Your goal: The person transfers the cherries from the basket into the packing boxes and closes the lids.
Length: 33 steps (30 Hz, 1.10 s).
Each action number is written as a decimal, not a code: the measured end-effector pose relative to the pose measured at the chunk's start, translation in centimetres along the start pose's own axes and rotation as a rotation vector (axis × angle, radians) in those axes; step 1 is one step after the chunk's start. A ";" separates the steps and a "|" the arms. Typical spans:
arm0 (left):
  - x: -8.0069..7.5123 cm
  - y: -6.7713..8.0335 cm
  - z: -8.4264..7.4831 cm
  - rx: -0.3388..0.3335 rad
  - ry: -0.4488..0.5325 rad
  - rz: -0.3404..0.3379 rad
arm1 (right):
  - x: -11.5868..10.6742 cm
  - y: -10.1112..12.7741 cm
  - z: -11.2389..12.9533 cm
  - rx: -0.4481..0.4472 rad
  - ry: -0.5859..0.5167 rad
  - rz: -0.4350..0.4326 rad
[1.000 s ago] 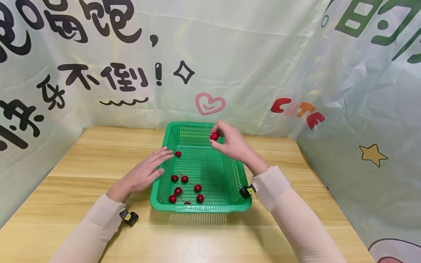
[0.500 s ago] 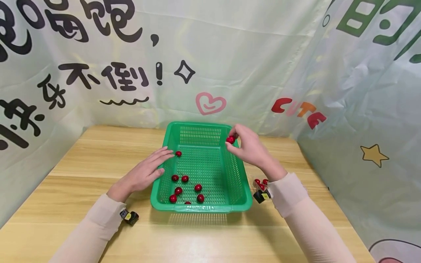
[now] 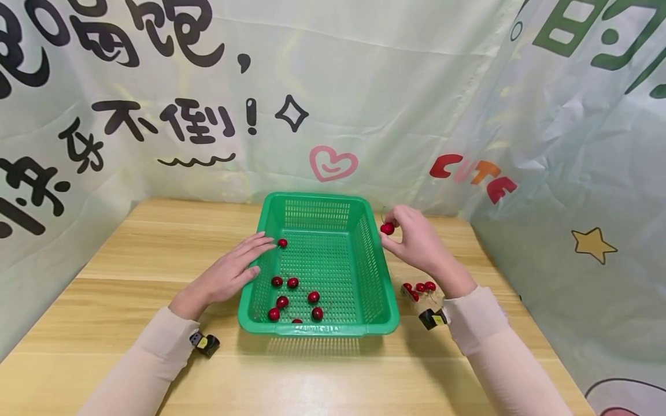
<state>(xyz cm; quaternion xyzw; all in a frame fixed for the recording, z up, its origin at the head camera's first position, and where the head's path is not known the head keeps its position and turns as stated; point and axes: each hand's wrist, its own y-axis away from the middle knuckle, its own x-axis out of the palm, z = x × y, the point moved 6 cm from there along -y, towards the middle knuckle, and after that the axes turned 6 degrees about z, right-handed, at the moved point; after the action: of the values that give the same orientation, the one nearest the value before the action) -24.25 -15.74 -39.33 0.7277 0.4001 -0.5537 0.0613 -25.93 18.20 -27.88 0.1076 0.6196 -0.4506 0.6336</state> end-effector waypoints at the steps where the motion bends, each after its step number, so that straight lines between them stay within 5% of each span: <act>1: 0.0 0.0 0.0 0.000 0.000 0.001 | 0.0 0.3 -0.2 -0.003 0.003 -0.005; 17: -0.1 0.1 0.2 0.001 -0.002 0.000 | 0.5 4.4 -2.6 -0.009 0.032 -0.044; 33: 0.1 -0.2 0.1 0.008 0.005 -0.004 | 1.6 9.3 -5.6 0.203 -0.036 0.025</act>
<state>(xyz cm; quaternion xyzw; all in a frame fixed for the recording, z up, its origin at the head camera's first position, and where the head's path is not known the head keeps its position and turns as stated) -24.42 -15.63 -39.35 0.7285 0.3996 -0.5536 0.0563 -23.47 26.71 -34.43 0.1711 0.5578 -0.5049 0.6361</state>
